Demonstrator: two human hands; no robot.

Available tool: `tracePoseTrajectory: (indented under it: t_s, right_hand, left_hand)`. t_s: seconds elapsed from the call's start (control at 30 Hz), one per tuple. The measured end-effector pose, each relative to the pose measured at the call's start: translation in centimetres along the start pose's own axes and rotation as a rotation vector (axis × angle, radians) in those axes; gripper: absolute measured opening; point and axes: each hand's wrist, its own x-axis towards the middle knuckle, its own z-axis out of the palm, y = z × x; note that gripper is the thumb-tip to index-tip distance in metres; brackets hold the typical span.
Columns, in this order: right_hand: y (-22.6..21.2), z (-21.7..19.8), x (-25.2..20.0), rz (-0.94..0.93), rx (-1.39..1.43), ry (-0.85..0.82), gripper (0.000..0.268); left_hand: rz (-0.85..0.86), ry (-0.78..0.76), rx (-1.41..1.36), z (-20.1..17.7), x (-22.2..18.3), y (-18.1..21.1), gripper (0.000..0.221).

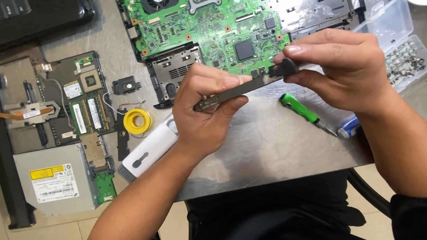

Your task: Finalizing the assembly of a laptop hard drive by attaching its mounting bracket with screws and connecting the SATA interface cable.

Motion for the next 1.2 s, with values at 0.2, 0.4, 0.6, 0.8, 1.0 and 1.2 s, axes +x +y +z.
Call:
tracePoseTrajectory:
  t_s: [0.2, 0.4, 0.6, 0.8, 1.0, 1.2]
  right_hand:
    - [0.3, 0.0, -0.3, 0.062, 0.087, 0.013, 0.041]
    - [0.2, 0.2, -0.3, 0.059, 0.199, -0.024, 0.04]
    - [-1.2, 0.2, 1.4, -0.099, 0.037, -0.061, 0.037]
    - [-1.7, 0.7, 1.8, -0.252, 0.059, 0.019, 0.034]
    - [-2.8, 1.4, 2.1, -0.231, 0.028, 0.098, 0.027]
    - [-3.1, 1.0, 2.2, -0.205, 0.027, 0.056, 0.024]
  left_hand:
    - [0.003, -0.014, -0.043, -0.1, -0.1, -0.2, 0.019]
    - [0.036, -0.035, -0.001, -0.1, -0.2, -0.3, 0.02]
    - [0.225, -0.179, 0.026, 0.0, -0.2, -0.6, 0.012]
    - [0.303, -0.195, 0.074, 0.1, -0.3, -0.9, 0.01]
    - [0.298, -0.174, 0.098, 0.2, 0.0, -0.7, 0.007]
    - [0.273, -0.172, 0.104, 0.3, -0.2, -0.7, 0.009]
